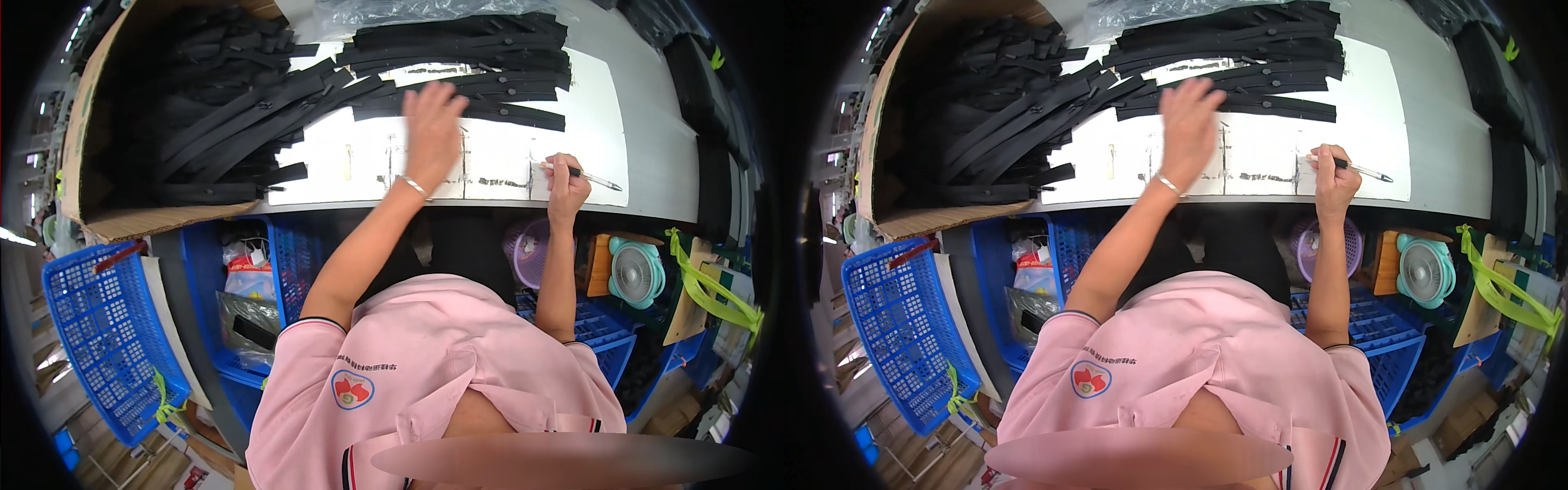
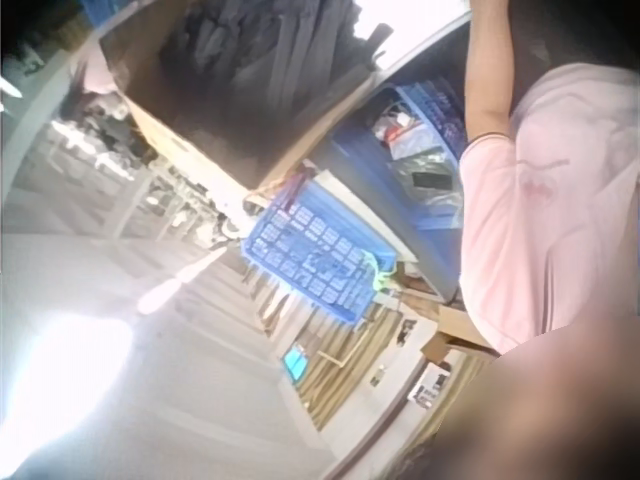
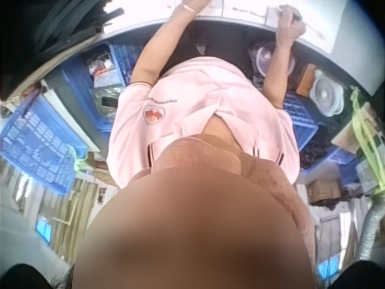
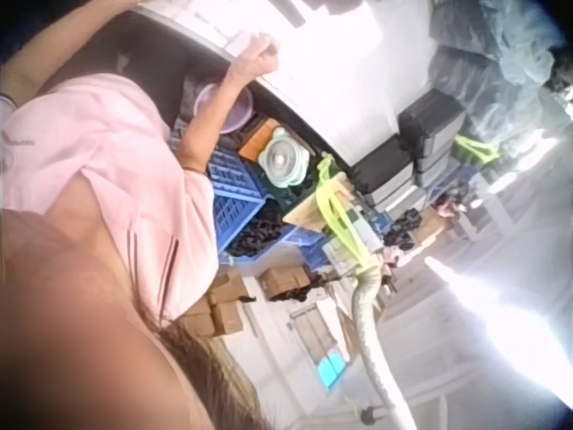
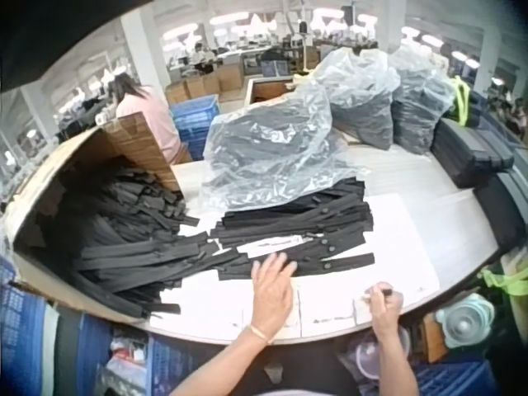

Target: The recorder uses a pen and a guide on a table to mark specific points on black zippers.

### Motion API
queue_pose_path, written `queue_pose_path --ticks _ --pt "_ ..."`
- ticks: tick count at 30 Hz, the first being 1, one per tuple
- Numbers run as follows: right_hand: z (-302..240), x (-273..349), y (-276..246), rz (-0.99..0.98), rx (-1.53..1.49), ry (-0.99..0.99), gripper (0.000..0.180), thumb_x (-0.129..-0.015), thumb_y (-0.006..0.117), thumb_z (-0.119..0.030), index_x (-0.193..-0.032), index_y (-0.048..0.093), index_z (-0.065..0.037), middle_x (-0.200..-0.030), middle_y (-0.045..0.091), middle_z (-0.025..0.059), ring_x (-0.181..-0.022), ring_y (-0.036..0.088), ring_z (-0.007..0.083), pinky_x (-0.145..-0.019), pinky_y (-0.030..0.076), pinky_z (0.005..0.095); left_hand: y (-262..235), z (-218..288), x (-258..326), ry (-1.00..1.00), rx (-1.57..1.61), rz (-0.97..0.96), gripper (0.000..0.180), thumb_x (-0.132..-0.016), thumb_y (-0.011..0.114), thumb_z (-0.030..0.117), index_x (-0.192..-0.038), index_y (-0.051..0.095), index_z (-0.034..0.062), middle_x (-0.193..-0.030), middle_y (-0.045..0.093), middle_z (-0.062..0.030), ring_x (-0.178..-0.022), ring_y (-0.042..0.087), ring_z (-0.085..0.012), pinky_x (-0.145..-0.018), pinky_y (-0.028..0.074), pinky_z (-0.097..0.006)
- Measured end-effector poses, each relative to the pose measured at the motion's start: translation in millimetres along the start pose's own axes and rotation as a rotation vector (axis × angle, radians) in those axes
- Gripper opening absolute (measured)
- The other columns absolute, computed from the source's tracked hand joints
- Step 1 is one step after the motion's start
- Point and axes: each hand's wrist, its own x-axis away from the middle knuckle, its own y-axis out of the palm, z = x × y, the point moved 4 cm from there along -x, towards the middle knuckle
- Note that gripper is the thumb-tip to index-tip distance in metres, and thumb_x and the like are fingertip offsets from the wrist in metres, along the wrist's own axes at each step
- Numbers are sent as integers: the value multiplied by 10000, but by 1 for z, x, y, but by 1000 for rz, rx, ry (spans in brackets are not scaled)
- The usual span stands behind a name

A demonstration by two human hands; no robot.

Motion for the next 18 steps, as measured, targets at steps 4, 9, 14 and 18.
queue_pose_path --ticks 4,9,14,18 --pt "1 -1 1 -28 -25 -10 245 -1017 635 -114 -872 719 64 -862 724 68 -699 644 90 -625 513 224 -60 -75 10 -118 -299 167 428 -819 583 -59 -1214 674 75 -1359 605 -140 -1383 467 -338 -1205 241 -579" --pt "2 -2 3 -37 1 -18 229 -1009 642 -103 -896 722 79 -884 735 81 -724 656 98 -656 519 229 -116 -136 25 -273 -253 170 281 -858 689 49 -1129 726 116 -1221 700 -68 -1275 572 -275 -1198 264 -527" --pt "-5 -2 7 -36 15 5 210 -1002 654 -100 -913 726 76 -878 740 73 -732 653 94 -667 511 234 -140 -143 32 -459 -154 342 97 -830 761 98 -927 761 93 -1039 761 -65 -1066 692 -286 -1133 388 -469" --pt "-1 -2 6 -5 -6 -3 172 -999 670 -98 -948 733 55 -850 726 52 -711 637 85 -661 502 228 -134 -100 32 -233 -173 431 155 -750 706 -10 -872 723 84 -1048 747 -66 -1128 665 -290 -1105 412 -454"
